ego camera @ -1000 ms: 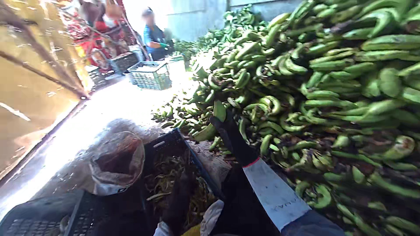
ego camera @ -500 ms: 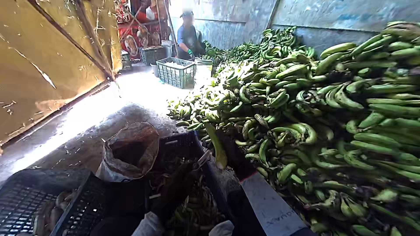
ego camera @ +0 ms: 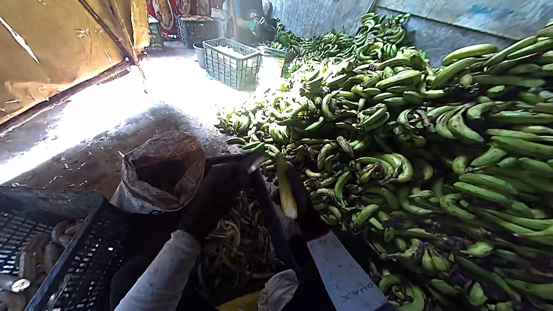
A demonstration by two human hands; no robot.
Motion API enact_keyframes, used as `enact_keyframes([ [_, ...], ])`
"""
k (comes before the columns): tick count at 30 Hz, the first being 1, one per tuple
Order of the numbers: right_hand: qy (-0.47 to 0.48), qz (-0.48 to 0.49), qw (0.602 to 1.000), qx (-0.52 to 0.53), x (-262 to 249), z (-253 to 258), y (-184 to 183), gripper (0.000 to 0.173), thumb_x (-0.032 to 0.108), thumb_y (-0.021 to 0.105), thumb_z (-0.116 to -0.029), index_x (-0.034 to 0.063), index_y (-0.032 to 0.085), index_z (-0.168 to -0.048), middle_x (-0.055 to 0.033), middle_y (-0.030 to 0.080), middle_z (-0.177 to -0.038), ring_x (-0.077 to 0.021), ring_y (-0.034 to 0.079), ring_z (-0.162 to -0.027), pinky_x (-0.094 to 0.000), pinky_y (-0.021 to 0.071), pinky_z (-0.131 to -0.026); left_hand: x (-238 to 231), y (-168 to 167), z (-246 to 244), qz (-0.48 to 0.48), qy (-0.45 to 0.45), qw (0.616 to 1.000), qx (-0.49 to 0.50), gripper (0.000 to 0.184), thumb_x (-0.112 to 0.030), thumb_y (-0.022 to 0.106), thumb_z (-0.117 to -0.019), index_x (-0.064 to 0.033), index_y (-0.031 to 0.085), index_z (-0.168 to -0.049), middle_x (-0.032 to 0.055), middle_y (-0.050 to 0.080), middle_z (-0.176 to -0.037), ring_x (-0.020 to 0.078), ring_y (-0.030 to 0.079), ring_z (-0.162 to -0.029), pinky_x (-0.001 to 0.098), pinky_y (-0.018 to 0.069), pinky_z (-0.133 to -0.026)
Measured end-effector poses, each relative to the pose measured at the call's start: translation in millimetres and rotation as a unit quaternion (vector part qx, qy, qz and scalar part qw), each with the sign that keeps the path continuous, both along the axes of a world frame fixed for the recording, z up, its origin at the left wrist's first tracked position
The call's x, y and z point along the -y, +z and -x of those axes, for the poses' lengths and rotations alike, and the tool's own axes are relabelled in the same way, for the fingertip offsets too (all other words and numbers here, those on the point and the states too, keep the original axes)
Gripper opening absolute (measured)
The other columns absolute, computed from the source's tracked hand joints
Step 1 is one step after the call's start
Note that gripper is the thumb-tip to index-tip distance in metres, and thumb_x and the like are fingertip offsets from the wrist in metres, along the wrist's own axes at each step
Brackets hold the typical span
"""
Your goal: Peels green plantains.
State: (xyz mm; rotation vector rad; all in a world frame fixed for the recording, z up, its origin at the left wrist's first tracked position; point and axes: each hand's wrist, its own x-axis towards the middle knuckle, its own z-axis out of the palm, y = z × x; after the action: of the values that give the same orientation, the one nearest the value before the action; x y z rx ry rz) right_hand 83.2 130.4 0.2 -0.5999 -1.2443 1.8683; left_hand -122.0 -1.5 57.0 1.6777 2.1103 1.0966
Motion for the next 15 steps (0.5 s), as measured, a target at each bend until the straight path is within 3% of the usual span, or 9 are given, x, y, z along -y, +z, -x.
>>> enact_keyframes([
  [3,-0.097,-0.087,0.990,0.043,-25.9,5.0,25.2,0.037,0.034,0.042,-0.1067,0.0089,0.053,-0.131,-0.0024,0.065,-0.089,-0.0095,0.064,-0.071,-0.0279,0.0575,-0.063,8.4,-1.0,-27.9,0.016,-0.129,0.989,0.066,0.045,-0.049,0.050,-0.1039,-0.0181,0.065,-0.134,0.0064,0.069,-0.122,0.0200,0.065,-0.112,0.0472,0.0535,-0.097],
  [6,-0.118,-0.126,0.983,0.070,-34.3,13.4,36.8,0.044,0.040,0.040,-0.1063,0.0136,0.048,-0.141,-0.0037,0.065,-0.098,-0.0120,0.064,-0.078,-0.0320,0.0577,-0.069,5.5,-7.6,-37.0,0.027,-0.148,0.985,0.084,0.057,-0.058,0.051,-0.1005,-0.0212,0.059,-0.143,0.0095,0.065,-0.126,0.0229,0.064,-0.113,0.0485,0.0530,-0.097],
  [8,-0.057,-0.085,0.994,0.037,-29.2,22.2,30.6,0.037,0.037,0.039,-0.1067,0.0129,0.053,-0.131,-0.0008,0.066,-0.090,-0.0094,0.065,-0.073,-0.0279,0.0578,-0.064,-5.8,-14.4,-28.7,0.033,-0.116,0.991,0.055,0.057,-0.058,0.052,-0.0998,-0.0229,0.058,-0.144,0.0111,0.066,-0.125,0.0266,0.063,-0.114,0.0525,0.0523,-0.097],
  [10,0.051,-0.018,0.998,-0.036,-23.4,32.3,5.0,0.029,0.025,0.039,-0.1076,0.0063,0.059,-0.116,-0.0017,0.067,-0.085,-0.0084,0.066,-0.071,-0.0249,0.0577,-0.065,-21.7,-21.9,-12.6,0.049,-0.036,0.998,-0.023,0.050,-0.052,0.055,-0.1006,-0.0265,0.059,-0.143,0.0136,0.067,-0.125,0.0338,0.063,-0.115,0.0580,0.0500,-0.097],
  [12,0.125,0.023,0.987,-0.095,-11.3,38.2,-13.9,0.027,0.021,0.045,-0.1061,0.0025,0.060,-0.119,-0.0031,0.069,-0.090,-0.0085,0.067,-0.076,-0.0236,0.0584,-0.069,-36.1,-37.6,4.9,0.054,0.054,0.993,-0.087,0.047,-0.044,0.062,-0.0996,-0.0259,0.059,-0.142,0.0163,0.067,-0.125,0.0391,0.062,-0.116,0.0604,0.0492,-0.097],
  [14,0.149,0.039,0.981,-0.116,-7.3,34.4,-24.1,0.033,0.027,0.053,-0.1038,0.0030,0.058,-0.126,-0.0034,0.071,-0.098,-0.0090,0.069,-0.082,-0.0244,0.0589,-0.073,-41.9,-50.8,11.9,0.029,0.093,0.990,-0.106,0.047,-0.040,0.063,-0.0993,-0.0228,0.059,-0.143,0.0179,0.066,-0.124,0.0399,0.061,-0.118,0.0603,0.0451,-0.102],
  [15,0.156,0.046,0.981,-0.107,-8.9,31.2,-23.0,0.033,0.027,0.048,-0.1055,0.0039,0.056,-0.128,-0.0036,0.070,-0.099,-0.0089,0.068,-0.082,-0.0241,0.0586,-0.073,-43.8,-54.2,10.5,0.023,0.100,0.989,-0.105,0.046,-0.039,0.062,-0.0999,-0.0227,0.058,-0.143,0.0178,0.067,-0.124,0.0396,0.060,-0.119,0.0599,0.0447,-0.103],
])
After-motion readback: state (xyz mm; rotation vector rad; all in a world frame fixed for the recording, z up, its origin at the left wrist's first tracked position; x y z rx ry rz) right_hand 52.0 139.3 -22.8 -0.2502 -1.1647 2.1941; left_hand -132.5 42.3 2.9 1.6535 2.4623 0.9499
